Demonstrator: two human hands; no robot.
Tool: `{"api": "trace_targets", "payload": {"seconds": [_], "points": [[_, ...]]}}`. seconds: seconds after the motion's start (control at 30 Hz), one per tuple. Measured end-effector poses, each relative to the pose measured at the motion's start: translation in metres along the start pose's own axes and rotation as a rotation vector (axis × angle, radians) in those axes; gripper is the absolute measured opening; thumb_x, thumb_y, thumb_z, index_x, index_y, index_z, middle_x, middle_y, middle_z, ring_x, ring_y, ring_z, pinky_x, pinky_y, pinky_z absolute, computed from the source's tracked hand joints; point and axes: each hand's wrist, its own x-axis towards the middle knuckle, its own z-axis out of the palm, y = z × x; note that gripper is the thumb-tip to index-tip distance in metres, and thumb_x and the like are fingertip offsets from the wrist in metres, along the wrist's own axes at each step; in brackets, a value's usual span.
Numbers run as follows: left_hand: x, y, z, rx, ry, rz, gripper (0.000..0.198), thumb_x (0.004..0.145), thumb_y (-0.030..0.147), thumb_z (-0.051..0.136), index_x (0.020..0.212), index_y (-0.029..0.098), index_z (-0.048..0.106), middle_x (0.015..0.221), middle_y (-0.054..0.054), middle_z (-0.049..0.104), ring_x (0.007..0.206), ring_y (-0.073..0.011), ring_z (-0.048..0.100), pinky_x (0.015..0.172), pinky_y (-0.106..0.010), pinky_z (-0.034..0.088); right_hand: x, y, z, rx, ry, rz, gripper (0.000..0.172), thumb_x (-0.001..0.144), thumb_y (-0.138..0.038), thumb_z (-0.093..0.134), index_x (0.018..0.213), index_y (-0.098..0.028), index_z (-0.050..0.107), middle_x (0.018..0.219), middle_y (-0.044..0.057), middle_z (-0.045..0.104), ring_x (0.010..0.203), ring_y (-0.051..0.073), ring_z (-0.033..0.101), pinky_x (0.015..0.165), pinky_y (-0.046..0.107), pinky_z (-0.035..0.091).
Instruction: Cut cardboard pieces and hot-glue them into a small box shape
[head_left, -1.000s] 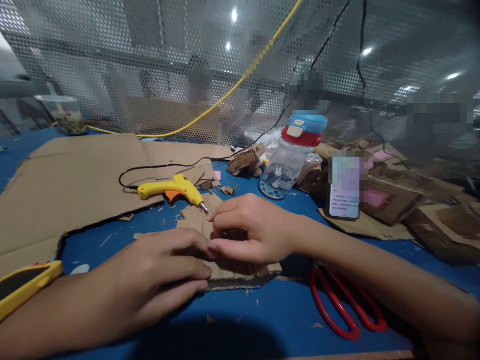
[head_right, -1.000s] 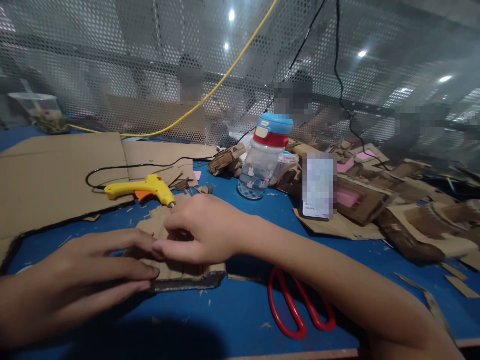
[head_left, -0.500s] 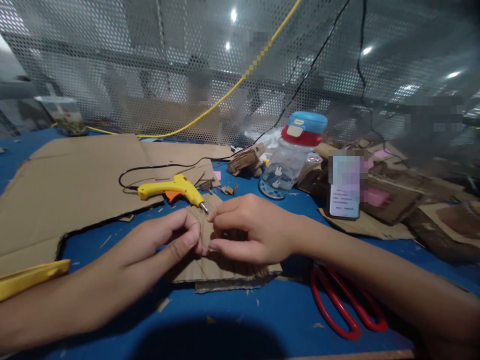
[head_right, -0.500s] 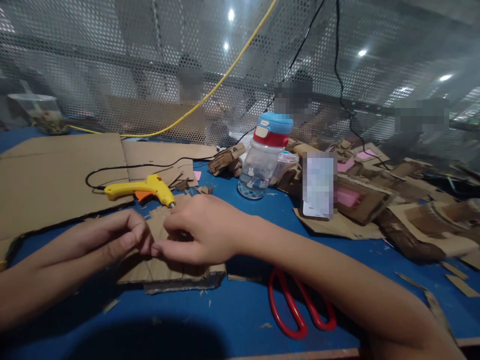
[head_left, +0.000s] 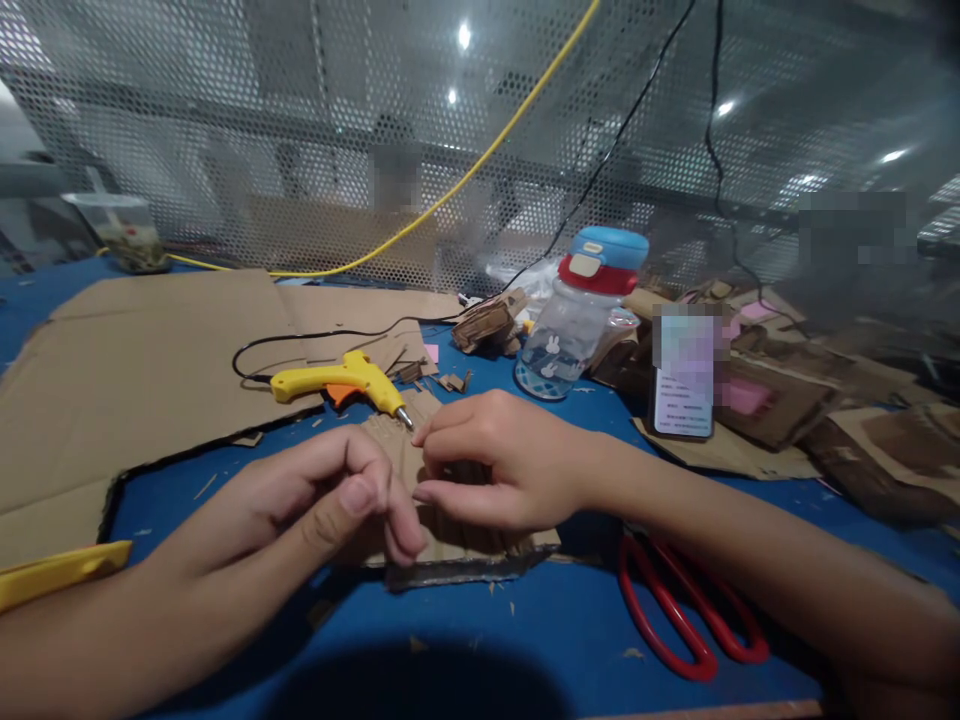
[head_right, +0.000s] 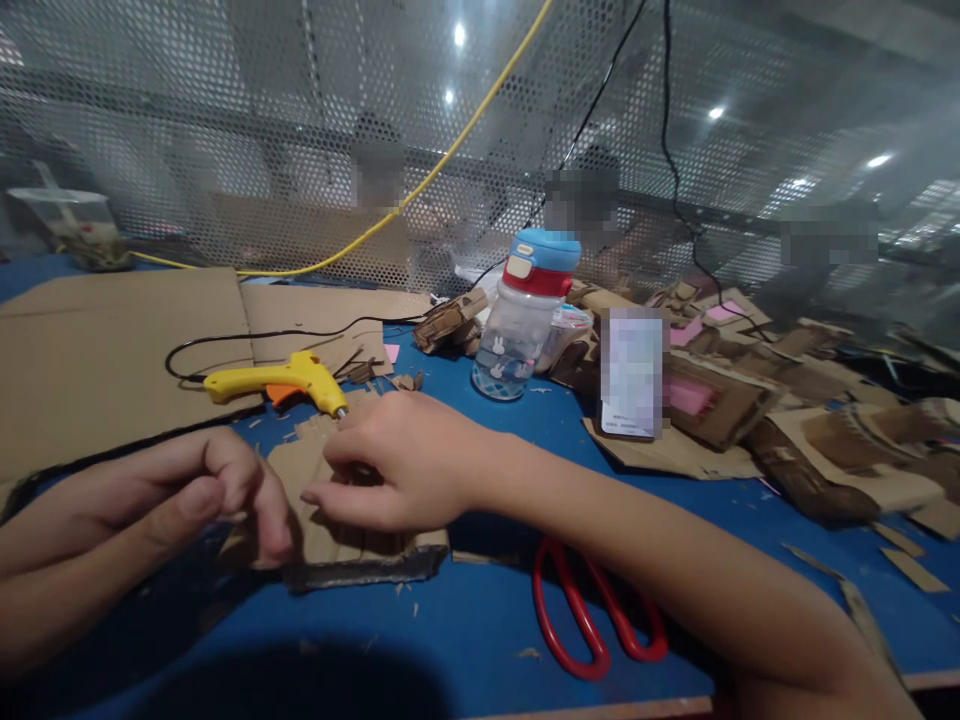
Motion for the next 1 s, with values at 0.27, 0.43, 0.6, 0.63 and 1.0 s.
{"api": "trace_targets", "payload": {"seconds": [0.27, 0.43, 0.6, 0.63, 1.0], "points": [[0.001, 0.003, -0.013, 0.281, 0.115, 0.152, 0.024, 0.097, 0.035, 0.047, 0.077, 0.025, 0.056, 0.051, 0.010, 0.047, 0.040, -0.0048, 0.039, 0.035, -0.013, 0.027, -0.001, 0.000, 0.001, 0.000, -0.013, 0.012, 0.034, 0.093, -0.031, 0.050, 0.069, -0.013, 0.064, 0.070, 0.007, 0.063, 0.068, 0.014, 0.056, 0.064, 0.025, 0.041], [0.021, 0.006, -0.051, 0.936, 0.423, 0.454, 0.022, 0.092, 0.033, 0.051, 0.079, 0.021, 0.063, 0.051, 0.007, 0.051, 0.038, -0.0054, 0.039, 0.037, -0.017, 0.027, -0.001, 0.001, 0.001, 0.011, 0.000, -0.003, 0.035, 0.093, -0.032, 0.051, 0.071, -0.010, 0.068, 0.078, 0.010, 0.067, 0.071, 0.015, 0.059, 0.066, 0.026, 0.044], [0.034, -0.005, -0.065, 0.989, 0.504, 0.482, 0.022, 0.093, 0.032, 0.052, 0.086, 0.016, 0.066, 0.073, 0.001, 0.066, 0.064, -0.0095, 0.059, 0.058, -0.018, 0.047, 0.000, 0.001, 0.002, -0.014, 0.002, 0.003, 0.034, 0.093, -0.032, 0.052, 0.072, -0.010, 0.068, 0.073, 0.009, 0.067, 0.069, 0.015, 0.058, 0.064, 0.025, 0.043], [0.035, -0.008, -0.065, 0.963, 0.483, 0.464, 0.023, 0.094, 0.034, 0.051, 0.089, 0.017, 0.067, 0.077, 0.001, 0.068, 0.068, -0.0102, 0.062, 0.060, -0.019, 0.049, 0.000, 0.001, 0.002, -0.020, 0.004, 0.003, 0.034, 0.092, -0.032, 0.053, 0.071, -0.010, 0.068, 0.072, 0.008, 0.066, 0.068, 0.015, 0.058, 0.064, 0.025, 0.043], [0.041, -0.013, -0.064, 0.879, 0.398, 0.321, 0.047, 0.092, 0.056, 0.045, 0.072, 0.020, 0.068, 0.061, 0.002, 0.067, 0.055, -0.0110, 0.061, 0.052, -0.019, 0.045, -0.001, 0.002, 0.001, -0.043, 0.010, -0.011, 0.035, 0.093, -0.034, 0.053, 0.067, -0.013, 0.065, 0.068, 0.005, 0.062, 0.066, 0.014, 0.053, 0.062, 0.024, 0.040]]}}
